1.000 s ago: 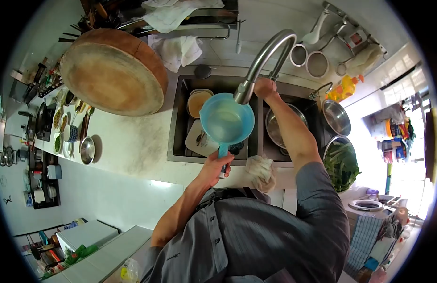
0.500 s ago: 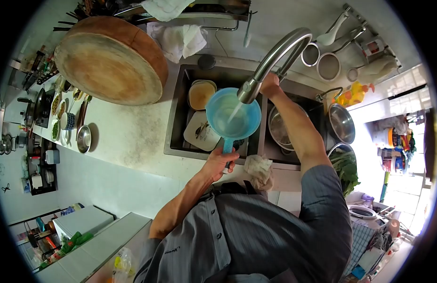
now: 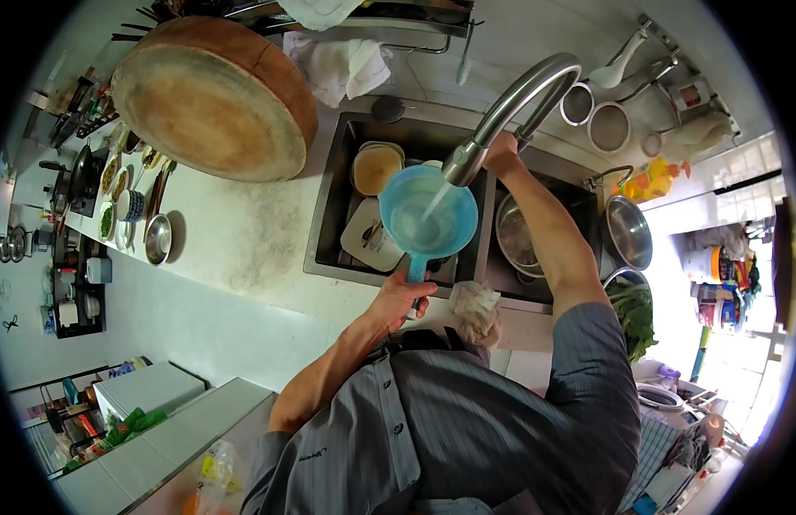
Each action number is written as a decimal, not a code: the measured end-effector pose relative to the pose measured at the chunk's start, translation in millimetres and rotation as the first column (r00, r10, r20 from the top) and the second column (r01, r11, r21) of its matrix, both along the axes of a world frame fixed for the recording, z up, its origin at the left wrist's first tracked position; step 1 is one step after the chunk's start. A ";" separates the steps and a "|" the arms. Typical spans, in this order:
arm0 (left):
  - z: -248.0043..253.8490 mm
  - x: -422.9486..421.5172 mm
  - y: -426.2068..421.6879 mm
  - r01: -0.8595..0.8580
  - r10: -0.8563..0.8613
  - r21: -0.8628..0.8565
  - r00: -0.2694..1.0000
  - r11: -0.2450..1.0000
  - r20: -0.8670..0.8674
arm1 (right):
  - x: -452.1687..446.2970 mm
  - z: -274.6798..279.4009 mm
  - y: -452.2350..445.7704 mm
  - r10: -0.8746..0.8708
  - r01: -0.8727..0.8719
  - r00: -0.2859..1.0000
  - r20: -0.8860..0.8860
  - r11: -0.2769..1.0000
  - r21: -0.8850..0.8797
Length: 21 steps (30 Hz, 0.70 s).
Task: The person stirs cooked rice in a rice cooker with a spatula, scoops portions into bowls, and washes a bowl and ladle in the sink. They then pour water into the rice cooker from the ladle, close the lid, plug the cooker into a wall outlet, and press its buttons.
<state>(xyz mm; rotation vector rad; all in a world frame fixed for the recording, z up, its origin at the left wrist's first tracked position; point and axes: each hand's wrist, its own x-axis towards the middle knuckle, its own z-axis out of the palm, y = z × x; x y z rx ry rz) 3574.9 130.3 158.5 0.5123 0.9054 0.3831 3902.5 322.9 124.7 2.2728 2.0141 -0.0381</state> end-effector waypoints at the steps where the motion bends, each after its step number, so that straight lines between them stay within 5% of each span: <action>1: -2.6 -0.7 -1.0 0.000 0.000 -0.008 1.000 1.000 -0.012 | 0.3 -1.4 0.2 -0.010 0.010 1.000 -0.002 1.000 0.008; 21: -23.0 -4.3 -3.4 0.029 -0.031 -0.077 0.999 0.997 -0.031 | 2.0 -0.1 2.0 0.009 -0.009 1.000 -0.005 1.000 -0.024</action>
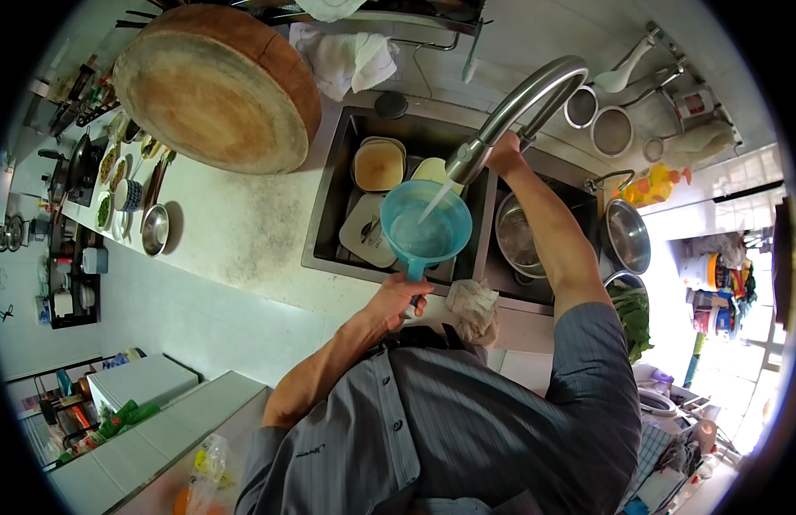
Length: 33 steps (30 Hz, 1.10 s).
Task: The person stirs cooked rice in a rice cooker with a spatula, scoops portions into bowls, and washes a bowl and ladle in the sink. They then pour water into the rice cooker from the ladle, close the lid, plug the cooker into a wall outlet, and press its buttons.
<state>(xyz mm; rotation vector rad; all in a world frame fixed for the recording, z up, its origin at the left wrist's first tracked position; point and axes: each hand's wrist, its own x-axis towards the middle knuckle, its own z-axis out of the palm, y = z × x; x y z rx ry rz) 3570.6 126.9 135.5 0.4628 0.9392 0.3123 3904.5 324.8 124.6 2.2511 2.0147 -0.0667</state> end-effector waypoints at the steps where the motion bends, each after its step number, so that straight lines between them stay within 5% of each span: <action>1: -0.9 -0.3 0.4 0.007 -0.007 -0.005 1.000 1.000 0.009 | -0.4 0.6 -0.2 -0.003 0.003 1.000 0.001 1.000 0.010; 8: 6.9 0.4 4.0 0.001 -0.001 0.020 1.000 1.000 0.020 | 1.2 1.3 -0.3 0.015 -0.015 1.000 -0.010 0.999 0.030; 21: 102.0 -3.1 7.5 0.167 -0.160 0.167 0.986 0.972 -0.057 | 2.6 -0.2 0.1 0.006 -0.004 0.998 -0.058 0.999 0.036; 33: 101.1 -1.4 -5.0 0.153 -0.160 0.206 0.987 0.966 0.015 | -1.6 2.7 2.0 -0.003 0.003 1.000 -0.013 1.000 -0.015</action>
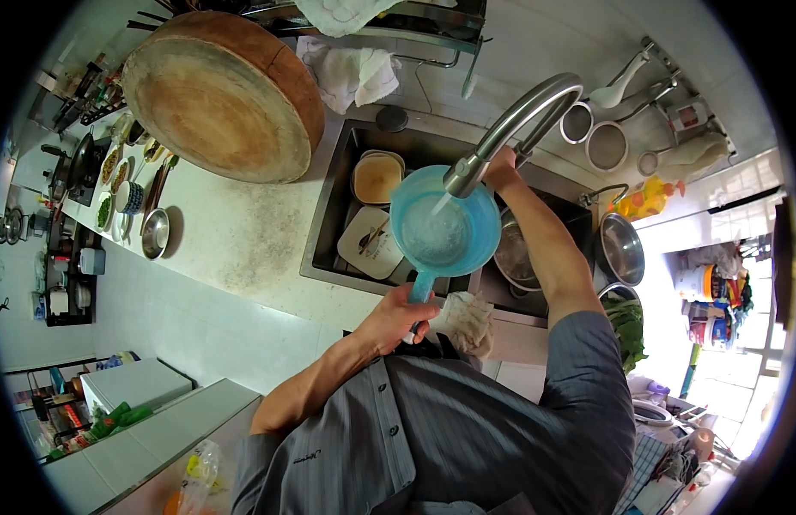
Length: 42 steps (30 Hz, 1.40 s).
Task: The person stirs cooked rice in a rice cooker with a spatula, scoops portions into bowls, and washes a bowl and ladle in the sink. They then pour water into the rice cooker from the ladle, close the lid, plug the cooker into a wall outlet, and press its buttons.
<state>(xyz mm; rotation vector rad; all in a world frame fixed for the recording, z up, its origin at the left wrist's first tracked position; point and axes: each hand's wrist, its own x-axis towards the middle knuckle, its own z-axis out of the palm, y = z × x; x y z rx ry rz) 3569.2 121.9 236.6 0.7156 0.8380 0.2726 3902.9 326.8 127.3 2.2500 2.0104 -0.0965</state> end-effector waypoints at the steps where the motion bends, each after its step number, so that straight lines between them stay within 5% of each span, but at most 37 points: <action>1: 2.0 -0.1 -0.1 0.014 -0.014 -0.009 1.000 1.000 -0.001 | -2.0 1.4 -0.6 -0.013 0.013 1.000 -0.001 1.000 -0.005; 19: -0.1 -1.2 -5.0 0.006 -0.004 -0.042 0.998 0.999 0.059 | -14.0 28.8 -9.7 -0.194 0.189 0.953 -0.231 0.981 -0.044; 42: -2.1 1.5 -5.6 0.025 -0.021 -0.037 0.996 0.999 0.087 | -14.1 24.1 -6.4 -0.148 0.143 0.977 -0.152 0.989 -0.045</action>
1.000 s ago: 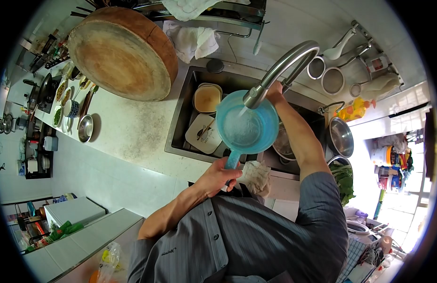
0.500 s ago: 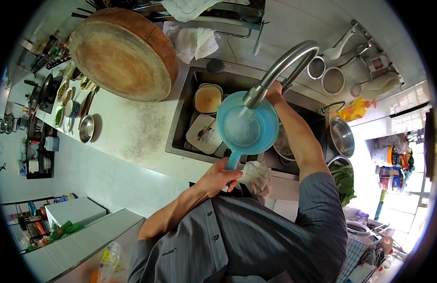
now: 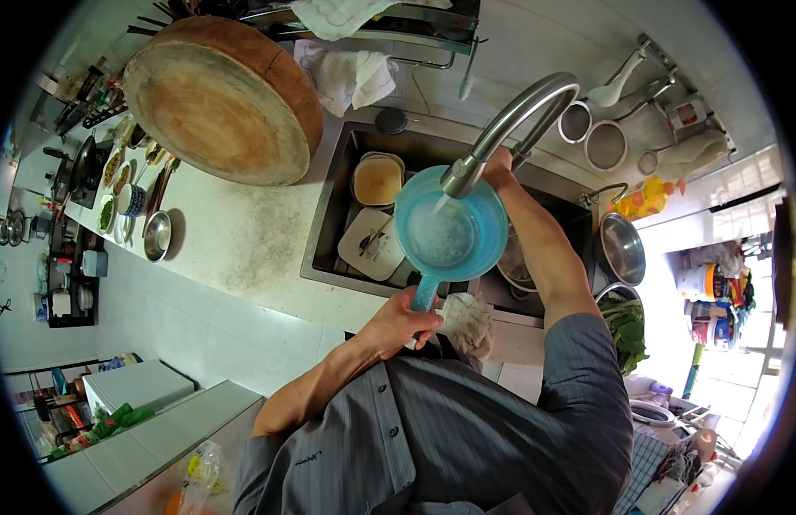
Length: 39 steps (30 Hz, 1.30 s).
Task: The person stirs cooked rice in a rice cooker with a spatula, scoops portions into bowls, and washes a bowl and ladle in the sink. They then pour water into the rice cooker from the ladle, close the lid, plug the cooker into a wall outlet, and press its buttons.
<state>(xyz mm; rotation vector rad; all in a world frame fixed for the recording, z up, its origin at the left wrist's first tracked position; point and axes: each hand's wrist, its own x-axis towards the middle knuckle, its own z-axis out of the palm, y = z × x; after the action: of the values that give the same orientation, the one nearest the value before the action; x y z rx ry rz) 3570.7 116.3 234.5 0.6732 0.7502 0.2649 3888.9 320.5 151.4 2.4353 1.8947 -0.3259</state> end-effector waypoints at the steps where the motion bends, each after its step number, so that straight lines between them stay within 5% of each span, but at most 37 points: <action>1: -0.2 0.0 0.3 0.006 -0.006 0.003 1.000 1.000 0.005 | -0.7 0.9 0.2 0.006 -0.006 1.000 0.010 1.000 -0.014; 39: -1.9 0.4 0.8 0.000 0.000 0.010 1.000 1.000 -0.006 | 3.7 -19.5 8.3 -0.021 0.021 1.000 0.019 1.000 -0.002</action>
<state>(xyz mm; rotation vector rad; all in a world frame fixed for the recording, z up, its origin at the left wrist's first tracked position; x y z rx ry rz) 3571.1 117.1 232.6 0.6837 0.7555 0.2670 3892.6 328.8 131.9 2.4501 1.8613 -0.3043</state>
